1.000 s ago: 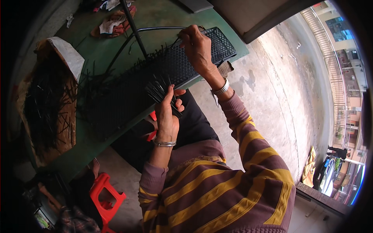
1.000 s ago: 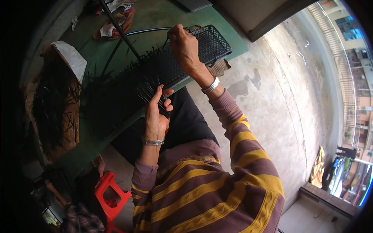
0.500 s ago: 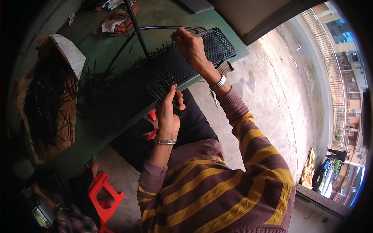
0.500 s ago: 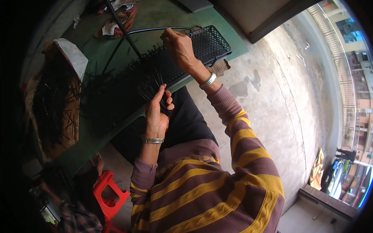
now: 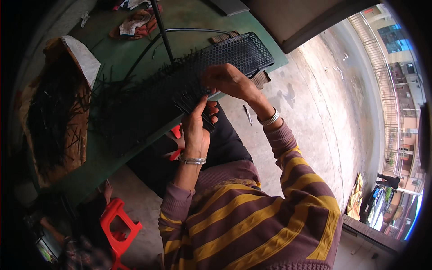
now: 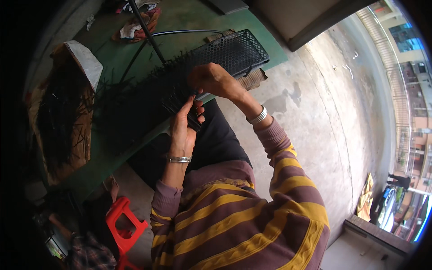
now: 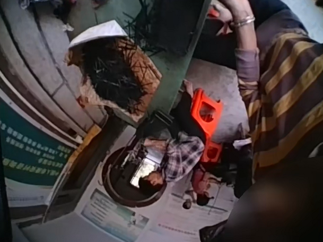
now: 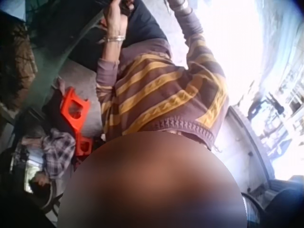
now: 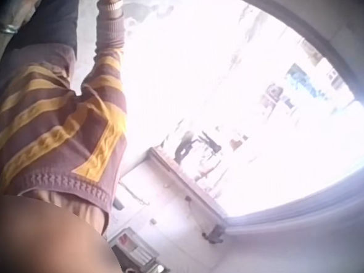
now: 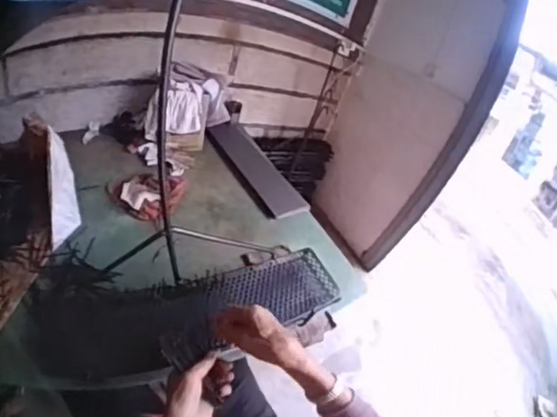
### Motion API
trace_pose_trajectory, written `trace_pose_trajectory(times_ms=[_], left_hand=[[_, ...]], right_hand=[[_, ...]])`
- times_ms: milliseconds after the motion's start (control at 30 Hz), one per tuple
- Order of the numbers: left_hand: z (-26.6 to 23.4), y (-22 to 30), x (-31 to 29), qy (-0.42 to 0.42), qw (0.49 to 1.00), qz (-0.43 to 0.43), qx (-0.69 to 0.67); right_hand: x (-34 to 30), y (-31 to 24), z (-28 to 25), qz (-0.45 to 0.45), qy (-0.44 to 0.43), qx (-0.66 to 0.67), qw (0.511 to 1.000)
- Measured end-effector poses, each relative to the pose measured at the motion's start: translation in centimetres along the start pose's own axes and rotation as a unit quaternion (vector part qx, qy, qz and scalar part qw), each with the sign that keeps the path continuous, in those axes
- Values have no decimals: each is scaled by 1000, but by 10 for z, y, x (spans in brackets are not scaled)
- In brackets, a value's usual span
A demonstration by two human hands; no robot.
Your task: Inserting plastic strips into a mesh grid to assemble a component.
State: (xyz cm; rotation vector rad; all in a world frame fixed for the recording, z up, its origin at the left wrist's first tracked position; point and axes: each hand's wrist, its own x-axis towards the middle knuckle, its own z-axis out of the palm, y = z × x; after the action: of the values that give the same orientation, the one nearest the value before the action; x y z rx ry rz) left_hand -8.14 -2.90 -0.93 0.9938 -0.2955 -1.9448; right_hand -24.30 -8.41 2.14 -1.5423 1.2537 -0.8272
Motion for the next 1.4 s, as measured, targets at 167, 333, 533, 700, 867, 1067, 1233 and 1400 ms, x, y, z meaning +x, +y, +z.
trace_pose_trajectory(times_ms=[167,333,533,700,867,1067,1233,1400], left_hand=[[5,4,-2,53,998,-26,-15],[9,7,-2,84,995,-53,-29],[-2,0,4,23,998,-44,-27],[-1,2,3,31,999,-35,-9],[3,0,4,33,999,-37,-16],[-4,-1,6,8,999,-35,8],[-5,-5,6,16,1000,-13,8],[-4,-3,5,17,999,-32,3]], right_hand=[[-1,-14,-5,-7,108,-3,994],[35,8,-16,-215,373,-214,877],[55,28,-4,-207,368,-247,872],[55,13,1,-200,330,-320,865],[54,22,-1,-190,317,-359,857],[9,-5,-1,-8,92,-120,988],[5,-12,-1,-10,123,-28,992],[36,9,-4,-185,347,-195,898]])
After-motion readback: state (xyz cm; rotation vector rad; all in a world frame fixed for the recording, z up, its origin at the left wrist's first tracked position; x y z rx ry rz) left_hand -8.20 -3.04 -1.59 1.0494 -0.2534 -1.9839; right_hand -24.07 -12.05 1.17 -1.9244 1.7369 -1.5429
